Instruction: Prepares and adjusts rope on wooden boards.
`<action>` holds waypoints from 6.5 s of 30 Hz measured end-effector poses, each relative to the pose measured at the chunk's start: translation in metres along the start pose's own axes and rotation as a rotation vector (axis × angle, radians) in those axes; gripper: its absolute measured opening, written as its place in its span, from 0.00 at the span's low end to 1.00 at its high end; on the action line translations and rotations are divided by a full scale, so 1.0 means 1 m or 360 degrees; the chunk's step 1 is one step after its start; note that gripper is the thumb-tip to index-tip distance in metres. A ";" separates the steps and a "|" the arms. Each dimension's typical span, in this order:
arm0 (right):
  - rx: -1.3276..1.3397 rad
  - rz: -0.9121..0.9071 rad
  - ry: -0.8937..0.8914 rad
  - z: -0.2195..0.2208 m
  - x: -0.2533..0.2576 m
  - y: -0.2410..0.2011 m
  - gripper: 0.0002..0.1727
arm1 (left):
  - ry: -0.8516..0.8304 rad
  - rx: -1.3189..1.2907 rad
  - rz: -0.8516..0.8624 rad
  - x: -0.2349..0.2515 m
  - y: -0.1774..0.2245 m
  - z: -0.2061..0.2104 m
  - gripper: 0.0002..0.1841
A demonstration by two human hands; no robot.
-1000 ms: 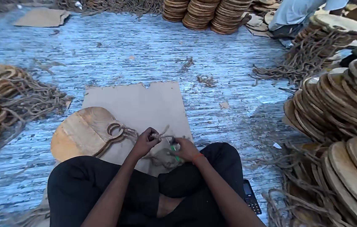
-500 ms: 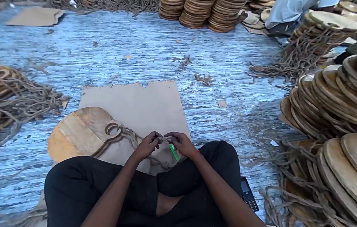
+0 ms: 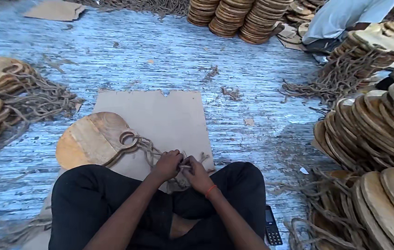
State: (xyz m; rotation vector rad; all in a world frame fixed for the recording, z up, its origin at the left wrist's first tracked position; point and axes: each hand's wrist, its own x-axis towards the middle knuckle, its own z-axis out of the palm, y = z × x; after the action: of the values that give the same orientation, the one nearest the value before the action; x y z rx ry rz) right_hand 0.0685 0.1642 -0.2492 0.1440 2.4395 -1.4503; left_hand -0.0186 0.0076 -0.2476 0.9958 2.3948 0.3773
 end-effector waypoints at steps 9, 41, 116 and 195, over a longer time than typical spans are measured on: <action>0.1468 0.0821 0.0417 0.052 -0.034 -0.048 0.13 | 0.0216 0.0220 0.0225 -0.002 -0.007 0.013 0.16; -0.0156 0.0255 0.0161 -0.043 0.057 0.012 0.08 | 0.0519 -0.1208 -0.0662 0.036 -0.005 0.045 0.17; -0.0483 0.0200 -0.0382 -0.029 0.026 0.012 0.21 | -0.0108 -0.0420 -0.0208 -0.006 -0.001 0.031 0.17; -0.0363 0.0818 -0.0047 -0.040 0.087 0.018 0.18 | 0.0472 -0.0931 -0.0769 0.050 0.006 0.045 0.10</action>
State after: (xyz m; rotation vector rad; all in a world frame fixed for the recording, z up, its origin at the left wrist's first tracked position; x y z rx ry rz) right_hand -0.0187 0.2021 -0.2726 0.6386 2.2876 -0.9398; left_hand -0.0200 0.0509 -0.2999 0.0995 2.4400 1.0132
